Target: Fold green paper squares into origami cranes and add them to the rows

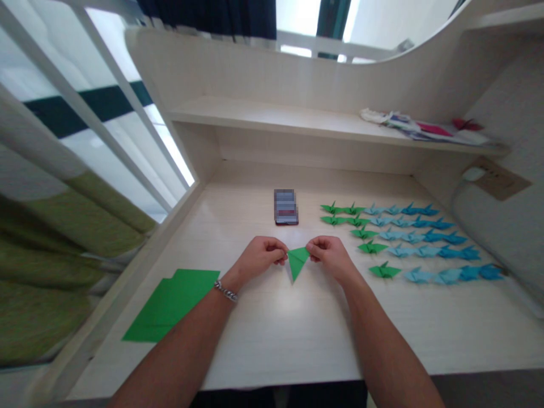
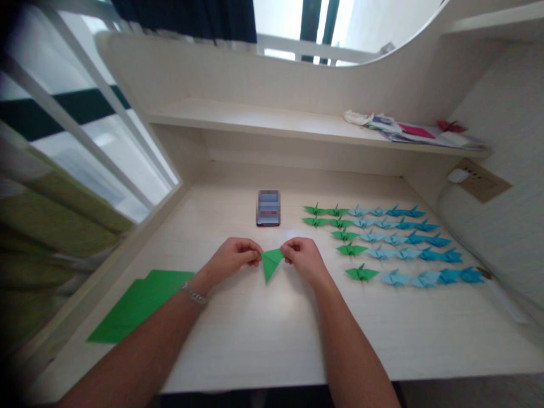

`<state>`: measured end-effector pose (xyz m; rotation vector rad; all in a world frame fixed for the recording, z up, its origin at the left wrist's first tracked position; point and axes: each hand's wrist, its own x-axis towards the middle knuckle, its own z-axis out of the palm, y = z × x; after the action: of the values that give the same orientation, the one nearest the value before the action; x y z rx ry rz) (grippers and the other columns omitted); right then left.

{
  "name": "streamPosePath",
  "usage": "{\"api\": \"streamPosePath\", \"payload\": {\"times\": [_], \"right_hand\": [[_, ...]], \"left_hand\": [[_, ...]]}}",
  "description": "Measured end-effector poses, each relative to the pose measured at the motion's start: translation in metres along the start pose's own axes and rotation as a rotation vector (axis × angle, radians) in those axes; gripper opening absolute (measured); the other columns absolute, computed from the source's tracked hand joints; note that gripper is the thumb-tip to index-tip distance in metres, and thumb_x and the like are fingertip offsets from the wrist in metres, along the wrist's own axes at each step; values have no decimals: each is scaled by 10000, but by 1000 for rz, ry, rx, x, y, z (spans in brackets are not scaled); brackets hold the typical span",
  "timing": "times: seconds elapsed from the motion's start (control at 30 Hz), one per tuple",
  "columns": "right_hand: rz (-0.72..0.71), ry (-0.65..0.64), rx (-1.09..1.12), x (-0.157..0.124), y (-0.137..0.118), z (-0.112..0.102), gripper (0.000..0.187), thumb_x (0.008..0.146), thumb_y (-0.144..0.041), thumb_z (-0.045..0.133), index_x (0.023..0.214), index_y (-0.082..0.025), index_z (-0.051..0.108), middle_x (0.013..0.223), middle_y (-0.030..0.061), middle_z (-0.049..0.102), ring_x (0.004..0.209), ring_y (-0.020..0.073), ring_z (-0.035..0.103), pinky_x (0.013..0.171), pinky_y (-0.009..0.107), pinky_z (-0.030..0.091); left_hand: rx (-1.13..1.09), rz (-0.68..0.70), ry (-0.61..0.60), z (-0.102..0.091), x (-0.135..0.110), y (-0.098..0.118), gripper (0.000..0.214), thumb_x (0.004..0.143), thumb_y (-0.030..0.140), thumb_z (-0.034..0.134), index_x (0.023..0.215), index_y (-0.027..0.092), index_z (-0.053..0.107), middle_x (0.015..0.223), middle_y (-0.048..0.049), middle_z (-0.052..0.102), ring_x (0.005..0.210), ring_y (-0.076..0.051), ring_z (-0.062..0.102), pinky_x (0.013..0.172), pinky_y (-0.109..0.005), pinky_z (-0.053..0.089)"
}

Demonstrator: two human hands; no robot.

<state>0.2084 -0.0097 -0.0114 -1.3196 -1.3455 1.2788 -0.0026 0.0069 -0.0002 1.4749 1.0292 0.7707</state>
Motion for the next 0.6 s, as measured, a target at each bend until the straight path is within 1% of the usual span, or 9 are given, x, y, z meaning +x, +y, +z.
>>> {"api": "streamPosePath", "payload": {"times": [0.1,0.13,0.2,0.33,0.47,0.53,0.6], "right_hand": [[7,60,24,0,-1,-2,268,668,-395,673,670,-130,628,514,-6,569,467,99,471,476,232,356],[13,69,29,0,-1,-1,275,661,-398,681,672,-127,635,515,-2,575,464,100,475,475,233,359],[19,84,47,-1,-3,3,293,649,-409,694,684,-122,650,518,6,587,466,103,490,477,236,375],[32,154,147,0,-5,11,344,642,-451,703,741,-124,663,557,24,619,503,120,541,511,245,438],[47,236,243,1,-3,15,360,646,-485,702,703,-139,622,602,31,631,515,114,555,512,237,456],[51,237,267,2,-3,17,373,669,-510,675,728,-148,608,672,44,649,556,120,579,509,224,456],[55,177,256,1,-2,20,382,678,-520,661,786,-157,610,752,55,667,622,138,612,507,216,459]], "left_hand": [[-36,23,85,0,2,-3,118,710,174,601,784,121,675,652,-45,672,579,-122,595,585,-243,475],[-61,31,96,1,3,-4,140,720,196,610,821,122,672,682,-51,681,608,-129,610,598,-249,483],[-113,16,79,5,3,-5,203,728,240,635,896,128,662,735,-59,693,649,-140,632,629,-267,504],[-186,-14,118,10,3,-7,212,694,275,692,837,124,653,765,-65,696,675,-152,644,667,-295,526],[-267,-36,152,10,5,-11,263,669,285,721,859,122,638,780,-63,691,696,-145,642,704,-300,527],[-300,-40,166,10,7,-13,272,677,296,716,869,124,630,775,-58,681,684,-135,635,688,-285,523],[-324,-43,180,10,8,-16,272,692,312,703,873,126,621,759,-51,670,667,-128,628,659,-272,520]]}}
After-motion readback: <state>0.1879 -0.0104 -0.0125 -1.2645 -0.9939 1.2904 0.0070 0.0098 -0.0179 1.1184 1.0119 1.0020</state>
